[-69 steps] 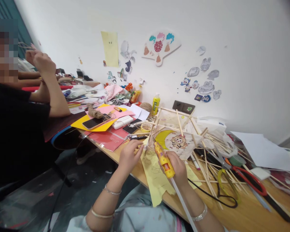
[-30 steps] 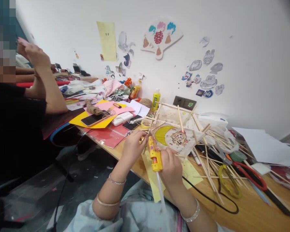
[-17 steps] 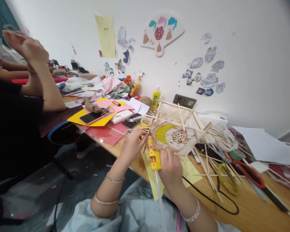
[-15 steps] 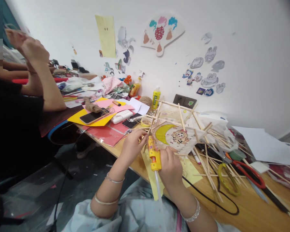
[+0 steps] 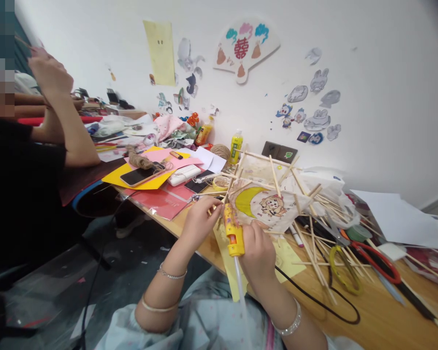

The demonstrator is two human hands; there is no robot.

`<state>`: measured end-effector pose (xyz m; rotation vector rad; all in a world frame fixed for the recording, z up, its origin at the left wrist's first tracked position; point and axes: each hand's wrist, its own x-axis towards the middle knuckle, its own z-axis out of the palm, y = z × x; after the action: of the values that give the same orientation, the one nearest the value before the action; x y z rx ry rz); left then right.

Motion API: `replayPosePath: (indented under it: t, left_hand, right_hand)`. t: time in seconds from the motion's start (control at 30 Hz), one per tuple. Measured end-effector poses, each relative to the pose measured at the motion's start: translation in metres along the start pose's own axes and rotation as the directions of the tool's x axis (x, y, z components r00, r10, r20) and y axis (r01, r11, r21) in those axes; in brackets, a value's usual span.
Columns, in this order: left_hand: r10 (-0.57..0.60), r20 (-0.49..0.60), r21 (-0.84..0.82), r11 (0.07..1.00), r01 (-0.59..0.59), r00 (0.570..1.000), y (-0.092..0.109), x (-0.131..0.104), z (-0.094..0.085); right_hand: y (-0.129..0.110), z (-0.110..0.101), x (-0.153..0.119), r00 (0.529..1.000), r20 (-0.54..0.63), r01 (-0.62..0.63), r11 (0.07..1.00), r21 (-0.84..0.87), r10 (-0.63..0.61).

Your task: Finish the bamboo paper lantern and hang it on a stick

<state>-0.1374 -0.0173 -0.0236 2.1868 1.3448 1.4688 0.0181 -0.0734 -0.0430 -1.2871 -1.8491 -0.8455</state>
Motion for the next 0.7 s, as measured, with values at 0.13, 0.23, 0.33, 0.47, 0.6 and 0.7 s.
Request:
replayPosePath:
  t: [0.13, 0.23, 0.33, 0.47, 0.6, 0.7]
  left_hand:
    - [0.004, -0.009, -0.003, 1.000, -0.004, 1.000, -0.0004, -0.0016, 0.0007]
    - [0.018, -0.017, -0.007, 1.000, -0.018, 1.000, -0.0002, -0.0033, 0.0007]
    - [0.022, -0.016, -0.012, 1.000, -0.022, 1.000, 0.0000, -0.0048, 0.0003]
    - [0.018, -0.018, -0.024, 1.000, -0.018, 1.000, 0.0000, -0.0058, -0.0001]
    - [0.015, -0.009, -0.032, 0.999, -0.015, 1.000, 0.0005, -0.0060, -0.0008]
    - [0.016, -0.011, -0.031, 0.999, -0.016, 1.000, 0.0009, -0.0060, -0.0017]
  right_hand:
    - [0.0008, 0.0017, -0.0041, 1.000, 0.007, 0.008, 1.000, -0.001, -0.008]
    - [0.0011, 0.0036, -0.0064, 1.000, 0.020, 0.002, 1.000, 0.009, -0.003]
    - [0.0010, 0.0054, -0.0078, 1.000, 0.031, -0.003, 1.000, 0.011, 0.003]
    - [0.0005, 0.0063, -0.0088, 0.999, 0.035, 0.003, 1.000, 0.012, -0.003]
    - [0.0005, 0.0060, -0.0083, 1.000, 0.030, 0.005, 1.000, 0.023, -0.006]
    - [0.0008, 0.0054, -0.0078, 1.000, 0.027, 0.009, 1.000, 0.026, -0.010]
